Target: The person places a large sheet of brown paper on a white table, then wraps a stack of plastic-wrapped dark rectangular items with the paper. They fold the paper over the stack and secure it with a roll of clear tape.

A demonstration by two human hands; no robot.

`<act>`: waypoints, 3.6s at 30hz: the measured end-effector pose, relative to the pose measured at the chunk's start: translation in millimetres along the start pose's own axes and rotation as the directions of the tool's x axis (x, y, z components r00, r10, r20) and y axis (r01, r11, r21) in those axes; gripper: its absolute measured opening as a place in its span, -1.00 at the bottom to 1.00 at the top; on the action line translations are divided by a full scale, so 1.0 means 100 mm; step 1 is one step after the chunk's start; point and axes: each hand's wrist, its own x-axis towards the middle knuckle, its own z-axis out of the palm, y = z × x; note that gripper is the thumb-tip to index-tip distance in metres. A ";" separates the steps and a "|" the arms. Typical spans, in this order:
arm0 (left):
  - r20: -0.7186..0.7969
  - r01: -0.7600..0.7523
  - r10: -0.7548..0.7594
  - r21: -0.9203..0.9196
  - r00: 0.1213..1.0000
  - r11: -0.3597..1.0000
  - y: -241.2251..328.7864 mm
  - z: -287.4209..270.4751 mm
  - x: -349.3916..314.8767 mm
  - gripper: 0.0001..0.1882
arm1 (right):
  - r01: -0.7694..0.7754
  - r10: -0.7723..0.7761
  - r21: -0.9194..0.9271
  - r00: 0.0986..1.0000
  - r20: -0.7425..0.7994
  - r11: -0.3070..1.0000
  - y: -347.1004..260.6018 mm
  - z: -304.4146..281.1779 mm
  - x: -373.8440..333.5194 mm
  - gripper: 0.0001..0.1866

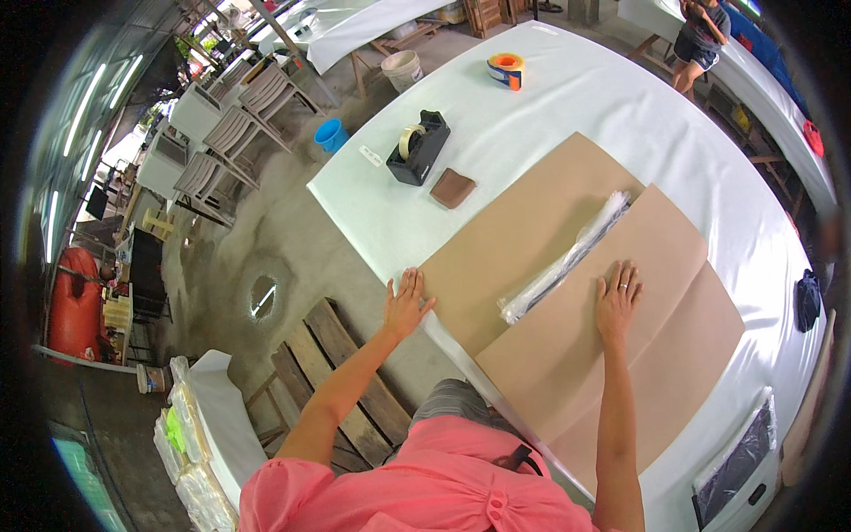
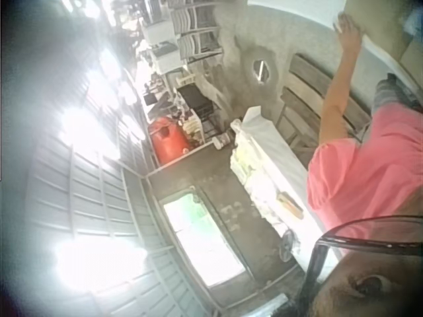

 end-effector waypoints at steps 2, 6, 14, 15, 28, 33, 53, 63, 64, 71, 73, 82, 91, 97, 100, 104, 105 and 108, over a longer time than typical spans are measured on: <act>0.004 0.009 -0.009 -0.003 1.000 1.000 0.00 0.02 0.00 -0.29 | -0.004 0.004 0.014 1.000 0.013 1.000 -0.01 -0.02 0.00 -0.39; -0.015 -0.003 0.003 -0.002 1.000 1.000 0.09 0.05 -0.03 -0.36 | 0.002 -0.002 0.028 1.000 -0.009 1.000 0.00 -0.03 -0.01 -0.39; 0.106 -0.029 0.040 -0.105 0.994 0.994 0.25 0.03 -0.07 -0.41 | 0.011 -0.011 0.023 0.999 -0.039 1.000 -0.01 0.00 -0.01 -0.40; 0.081 -0.073 0.081 -0.097 0.993 0.993 0.34 0.03 -0.08 -0.42 | 0.010 -0.009 0.023 0.999 -0.037 1.000 0.01 0.02 -0.02 -0.40; 0.195 0.269 -0.191 -0.552 0.962 0.789 0.11 0.00 0.10 -0.42 | 0.016 -0.015 0.042 1.000 -0.027 0.999 0.00 0.00 -0.02 -0.41; 0.313 0.168 -0.307 -0.892 0.899 -0.420 0.04 -0.42 0.14 -0.17 | 0.027 -0.025 0.037 0.997 -0.074 0.999 0.07 0.05 -0.02 -0.41; 0.515 0.303 -0.286 -0.780 0.808 -0.547 0.24 -0.25 0.19 -0.52 | 0.034 -0.036 -0.036 0.998 -0.059 0.999 0.09 0.08 -0.01 -0.41; 0.063 0.527 -0.670 -0.673 0.740 0.519 0.37 -0.04 0.44 -0.65 | 0.032 -0.035 -0.121 0.999 -0.028 0.992 0.11 0.16 -0.01 -0.41; 0.090 0.544 -0.649 -0.638 0.755 0.544 0.37 -0.12 0.43 -0.63 | 0.035 -0.038 -0.123 0.999 -0.018 0.992 0.10 0.16 -0.01 -0.41; 0.149 0.460 -0.436 -0.285 0.888 0.841 0.48 -0.62 0.37 -0.51 | 0.034 -0.036 -0.113 0.999 -0.021 0.993 0.14 0.13 -0.02 -0.40; 0.051 0.508 -0.510 -0.229 0.858 0.831 0.40 -0.49 0.27 -0.46 | 0.063 -0.067 -0.086 0.997 -0.041 0.994 0.04 0.12 -0.05 -0.40; -0.326 0.406 -0.407 -0.075 0.853 0.911 0.67 -0.74 0.27 -0.36 | 0.069 -0.063 0.037 0.987 -0.149 0.997 0.11 0.12 -0.04 -0.41; -0.042 -0.573 0.618 -0.428 0.785 0.699 1.49 -1.42 -0.19 -0.43 | 0.070 0.009 0.507 0.989 -0.151 0.859 0.22 0.15 -0.03 -0.50; 0.050 -0.829 0.863 -0.255 0.503 0.498 2.27 -1.01 -0.57 -0.05 | -0.244 0.362 0.903 0.926 0.109 0.353 0.77 0.72 0.19 -0.46; 0.040 -0.786 0.820 -0.260 0.572 0.561 2.24 -0.98 -0.77 0.02 | -0.220 0.247 0.975 0.944 0.219 -0.026 0.69 0.55 0.14 -0.39; 0.024 -0.777 0.796 -0.197 0.605 0.597 2.20 -0.77 -0.85 -0.08 | -0.241 0.244 0.957 0.949 0.198 0.162 0.60 0.24 0.01 -0.43; -0.025 -0.790 0.794 -0.129 0.607 0.599 2.21 -0.75 -0.85 -0.11 | -0.193 0.208 0.956 0.967 0.147 0.221 0.62 0.19 0.00 -0.44; -0.151 -0.687 0.673 -0.076 0.724 0.723 1.98 -0.57 -0.99 -0.22 | -0.339 0.163 0.935 0.933 0.320 0.102 0.57 -0.04 -0.09 -0.34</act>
